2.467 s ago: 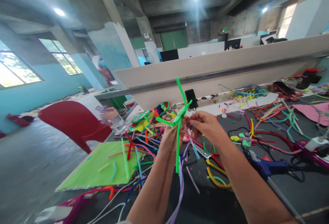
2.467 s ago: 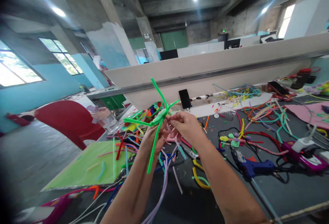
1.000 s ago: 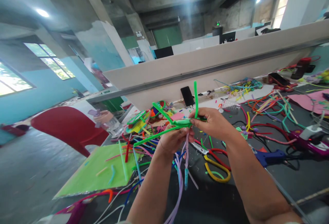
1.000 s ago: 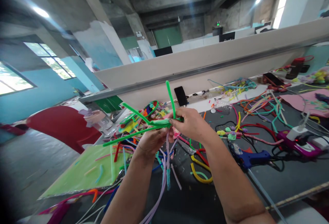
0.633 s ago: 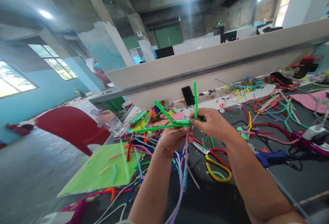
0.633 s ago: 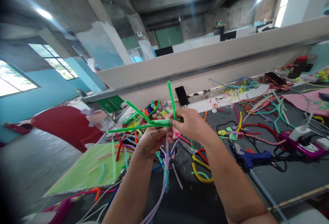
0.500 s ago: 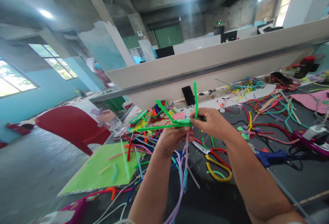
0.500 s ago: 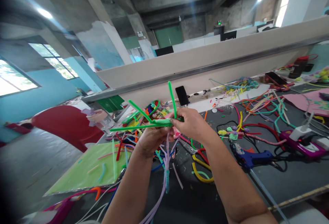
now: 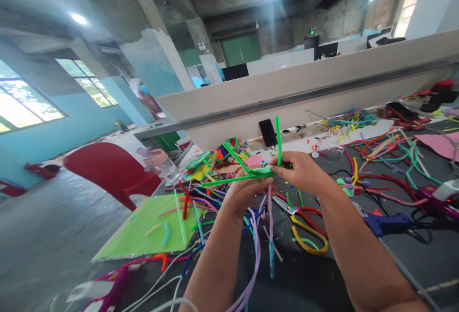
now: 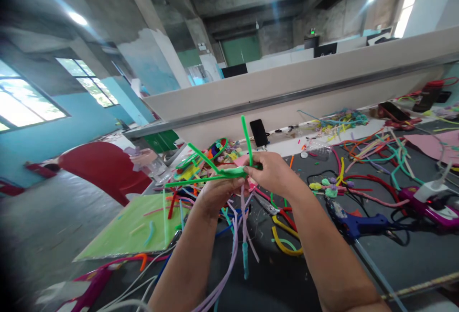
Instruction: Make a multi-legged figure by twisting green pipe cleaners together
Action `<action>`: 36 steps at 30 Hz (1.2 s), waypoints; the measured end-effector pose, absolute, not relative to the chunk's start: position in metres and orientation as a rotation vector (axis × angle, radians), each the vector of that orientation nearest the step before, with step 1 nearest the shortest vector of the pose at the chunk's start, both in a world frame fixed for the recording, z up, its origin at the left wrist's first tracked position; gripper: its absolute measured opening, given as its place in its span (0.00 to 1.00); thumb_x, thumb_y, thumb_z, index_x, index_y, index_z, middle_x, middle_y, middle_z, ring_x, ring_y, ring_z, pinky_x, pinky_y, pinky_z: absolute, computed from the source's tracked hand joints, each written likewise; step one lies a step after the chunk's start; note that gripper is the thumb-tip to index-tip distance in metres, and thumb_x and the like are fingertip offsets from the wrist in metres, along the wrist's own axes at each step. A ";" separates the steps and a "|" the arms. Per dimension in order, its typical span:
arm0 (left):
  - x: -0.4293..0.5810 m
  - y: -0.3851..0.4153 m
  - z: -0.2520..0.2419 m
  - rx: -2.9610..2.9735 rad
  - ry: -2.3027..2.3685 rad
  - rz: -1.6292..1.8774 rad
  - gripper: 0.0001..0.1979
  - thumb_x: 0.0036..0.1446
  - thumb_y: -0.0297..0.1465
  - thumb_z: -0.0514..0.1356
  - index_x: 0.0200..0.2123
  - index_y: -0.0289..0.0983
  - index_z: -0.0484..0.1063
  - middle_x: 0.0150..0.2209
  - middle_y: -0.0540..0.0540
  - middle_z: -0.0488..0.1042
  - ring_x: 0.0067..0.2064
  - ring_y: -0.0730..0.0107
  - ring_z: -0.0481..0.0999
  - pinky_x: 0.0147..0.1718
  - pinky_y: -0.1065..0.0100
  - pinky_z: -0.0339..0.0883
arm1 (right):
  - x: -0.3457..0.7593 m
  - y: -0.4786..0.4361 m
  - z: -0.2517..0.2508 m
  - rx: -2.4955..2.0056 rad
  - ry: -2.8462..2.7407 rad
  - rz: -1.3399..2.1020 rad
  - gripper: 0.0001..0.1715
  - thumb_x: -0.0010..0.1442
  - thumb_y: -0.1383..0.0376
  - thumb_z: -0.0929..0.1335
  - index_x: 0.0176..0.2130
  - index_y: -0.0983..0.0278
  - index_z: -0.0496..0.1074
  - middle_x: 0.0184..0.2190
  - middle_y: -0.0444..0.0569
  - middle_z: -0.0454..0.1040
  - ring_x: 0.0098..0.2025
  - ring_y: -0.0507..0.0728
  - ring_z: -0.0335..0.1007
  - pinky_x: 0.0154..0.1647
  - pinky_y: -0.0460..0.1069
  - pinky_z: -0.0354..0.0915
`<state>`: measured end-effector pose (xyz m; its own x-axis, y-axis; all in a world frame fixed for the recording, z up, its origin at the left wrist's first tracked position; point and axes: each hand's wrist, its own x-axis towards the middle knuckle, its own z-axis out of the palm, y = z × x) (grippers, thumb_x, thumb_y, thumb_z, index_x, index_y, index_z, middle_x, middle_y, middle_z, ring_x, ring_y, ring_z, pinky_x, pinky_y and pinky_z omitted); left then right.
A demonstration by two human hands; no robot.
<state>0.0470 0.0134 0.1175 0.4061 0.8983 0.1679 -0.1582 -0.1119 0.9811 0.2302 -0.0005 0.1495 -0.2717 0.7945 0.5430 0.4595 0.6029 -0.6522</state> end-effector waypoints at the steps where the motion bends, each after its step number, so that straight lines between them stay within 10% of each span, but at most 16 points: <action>1: 0.047 0.013 0.118 1.373 0.721 1.044 0.11 0.43 0.32 0.69 0.29 0.30 0.77 0.25 0.44 0.76 0.25 0.66 0.76 0.25 0.67 0.72 | 0.230 0.000 0.149 -1.004 -1.918 0.455 0.07 0.56 0.66 0.67 0.34 0.63 0.76 0.31 0.46 0.77 0.33 0.54 0.70 0.36 0.48 0.62; 36: 0.052 0.021 0.116 1.062 0.645 1.318 0.11 0.43 0.32 0.69 0.26 0.30 0.73 0.21 0.47 0.75 0.21 0.70 0.74 0.25 0.66 0.73 | 0.222 0.008 0.142 -0.986 -1.650 -0.143 0.03 0.52 0.69 0.70 0.28 0.62 0.75 0.39 0.50 0.71 0.45 0.61 0.65 0.50 0.59 0.56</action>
